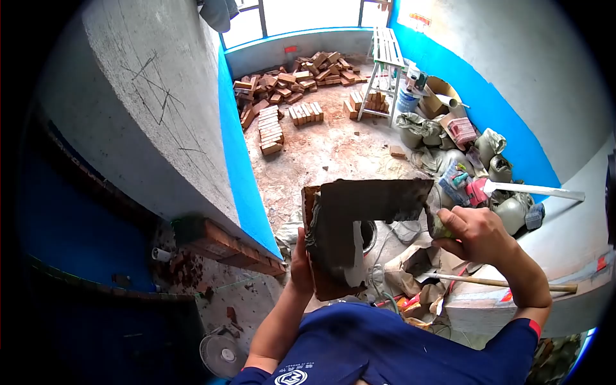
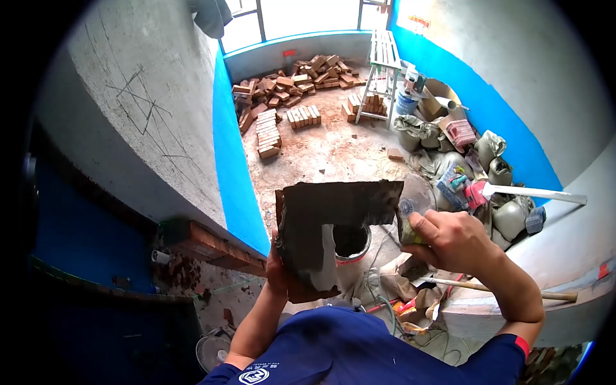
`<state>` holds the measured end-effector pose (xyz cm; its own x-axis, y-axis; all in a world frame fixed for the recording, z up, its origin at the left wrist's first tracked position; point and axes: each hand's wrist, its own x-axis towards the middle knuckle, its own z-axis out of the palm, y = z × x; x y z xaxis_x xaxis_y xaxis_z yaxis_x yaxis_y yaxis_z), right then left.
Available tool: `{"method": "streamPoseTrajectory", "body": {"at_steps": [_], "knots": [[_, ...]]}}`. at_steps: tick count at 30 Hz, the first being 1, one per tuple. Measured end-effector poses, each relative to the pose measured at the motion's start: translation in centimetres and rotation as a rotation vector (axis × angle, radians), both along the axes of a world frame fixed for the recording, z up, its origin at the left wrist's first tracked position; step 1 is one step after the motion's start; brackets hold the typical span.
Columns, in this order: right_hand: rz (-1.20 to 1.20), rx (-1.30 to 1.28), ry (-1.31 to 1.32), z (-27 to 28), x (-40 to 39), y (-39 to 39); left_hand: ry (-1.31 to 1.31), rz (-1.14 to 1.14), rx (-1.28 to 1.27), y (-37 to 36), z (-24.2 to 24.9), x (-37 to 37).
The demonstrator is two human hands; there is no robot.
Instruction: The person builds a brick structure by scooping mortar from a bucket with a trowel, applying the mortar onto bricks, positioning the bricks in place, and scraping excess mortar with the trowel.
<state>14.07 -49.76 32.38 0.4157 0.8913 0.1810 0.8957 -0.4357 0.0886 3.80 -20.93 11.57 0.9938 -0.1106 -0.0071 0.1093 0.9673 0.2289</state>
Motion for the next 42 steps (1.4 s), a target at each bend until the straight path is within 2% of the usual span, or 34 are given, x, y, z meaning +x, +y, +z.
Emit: {"method": "streamPoseTrajectory", "body": {"at_steps": [3,5,7,9,16,18,21,25,27,28,29,31,33,37,39,41,42], "knots": [[-0.006,0.012,0.036,0.6,0.5,0.2,0.018,-0.003,0.01,-0.2,0.3,-0.2],[-0.062,0.178,0.483,1.0,1.1,0.1,0.018,-0.007,0.004,-0.1,0.3,-0.2],[-0.299,0.139,1.023,2.9,1.8,0.3,0.004,-0.034,-0.011,0.1,0.0,-0.1],[-0.329,0.155,1.19,2.2,2.7,0.2,-0.019,-0.067,-0.028,0.4,0.0,0.3],[-0.422,0.171,1.11,0.7,3.6,1.8,-0.014,-0.074,0.057,0.6,-0.5,0.4],[-0.29,0.195,0.743,-0.6,3.8,1.7,-0.007,-0.09,0.019,0.9,-0.8,0.4],[-0.196,0.321,0.39,-2.4,3.4,1.9,0.034,-0.084,-0.002,0.8,-0.8,0.3],[-0.315,0.274,0.588,0.4,3.0,1.1,0.085,-0.025,0.05,1.1,-1.8,0.3],[-0.489,0.259,1.231,1.5,3.1,0.5,0.079,-0.03,0.063,1.2,-1.9,0.4],[-0.443,0.209,1.286,1.5,3.2,0.6,0.073,-0.034,0.073,1.3,-1.9,0.5],[-0.448,0.211,1.29,1.4,3.3,1.0,0.077,-0.039,0.073,1.2,-1.9,0.6],[-0.545,0.049,1.379,0.6,3.5,2.0,0.002,-0.062,0.002,1.1,-1.5,0.7],[-0.539,0.129,1.302,-0.8,4.3,2.1,0.004,-0.074,-0.011,0.9,-1.3,0.5],[-0.505,0.173,0.854,-1.6,5.3,3.0,0.056,-0.049,-0.003,0.3,-1.2,0.4],[-0.532,0.155,0.866,-0.7,5.5,3.2,0.045,-0.075,-0.079,0.5,-2.0,0.9],[-0.585,0.122,1.064,2.1,4.2,4.0,0.027,-0.102,-0.167,0.3,-3.0,1.8],[-0.536,0.056,1.039,3.2,3.6,4.5,0.059,-0.099,-0.162,0.2,-3.5,2.4]]}}
